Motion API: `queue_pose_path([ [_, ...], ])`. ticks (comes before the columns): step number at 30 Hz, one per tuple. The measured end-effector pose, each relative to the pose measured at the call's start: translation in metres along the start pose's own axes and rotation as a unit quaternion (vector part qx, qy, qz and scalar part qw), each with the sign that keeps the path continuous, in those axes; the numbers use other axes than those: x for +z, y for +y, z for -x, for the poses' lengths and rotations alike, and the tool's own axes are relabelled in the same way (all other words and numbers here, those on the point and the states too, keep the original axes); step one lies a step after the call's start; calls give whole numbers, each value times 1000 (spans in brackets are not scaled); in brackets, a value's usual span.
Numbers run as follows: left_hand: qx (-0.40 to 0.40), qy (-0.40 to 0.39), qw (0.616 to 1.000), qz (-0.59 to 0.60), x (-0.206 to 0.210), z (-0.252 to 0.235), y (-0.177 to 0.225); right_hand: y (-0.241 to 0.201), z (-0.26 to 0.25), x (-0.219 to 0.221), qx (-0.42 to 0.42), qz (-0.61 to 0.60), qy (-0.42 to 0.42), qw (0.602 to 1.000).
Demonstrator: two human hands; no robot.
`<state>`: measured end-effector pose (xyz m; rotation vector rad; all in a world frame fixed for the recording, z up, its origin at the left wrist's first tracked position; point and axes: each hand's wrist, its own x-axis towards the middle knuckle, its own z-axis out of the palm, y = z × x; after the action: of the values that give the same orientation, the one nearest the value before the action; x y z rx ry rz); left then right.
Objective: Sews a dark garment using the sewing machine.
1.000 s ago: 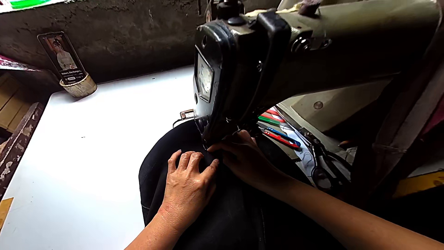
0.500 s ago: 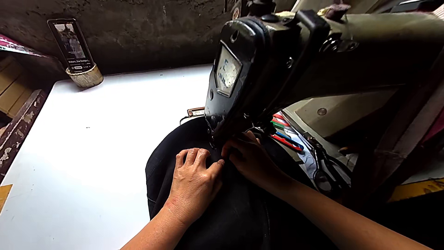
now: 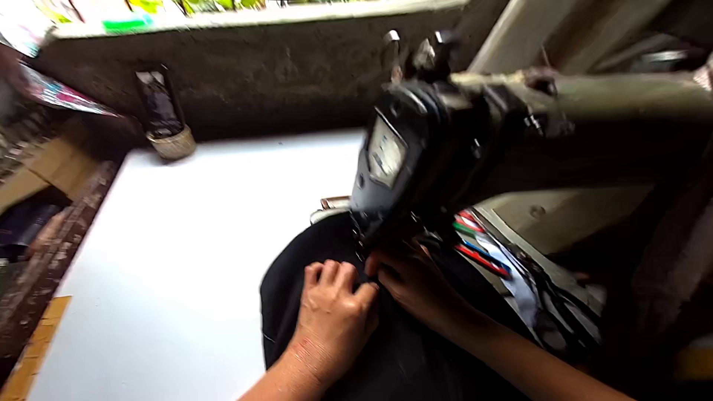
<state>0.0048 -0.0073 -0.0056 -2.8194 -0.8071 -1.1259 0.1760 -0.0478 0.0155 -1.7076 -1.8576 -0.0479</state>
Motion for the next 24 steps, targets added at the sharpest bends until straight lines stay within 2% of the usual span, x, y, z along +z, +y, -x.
queue_pose_path([
  [3,2,29,1000,-6,2,-2,0,4,-2,7,-19,26,35,999],
  [7,-14,28,999,17,1,-3,1,-14,-6,-9,-27,84,-35,996],
  [12,-31,27,999,17,0,-4,2,-18,-12,-3,-94,185,-19,978],
  [24,-61,41,997,19,-3,-4,4,-39,-14,-8,-62,217,-63,972],
])
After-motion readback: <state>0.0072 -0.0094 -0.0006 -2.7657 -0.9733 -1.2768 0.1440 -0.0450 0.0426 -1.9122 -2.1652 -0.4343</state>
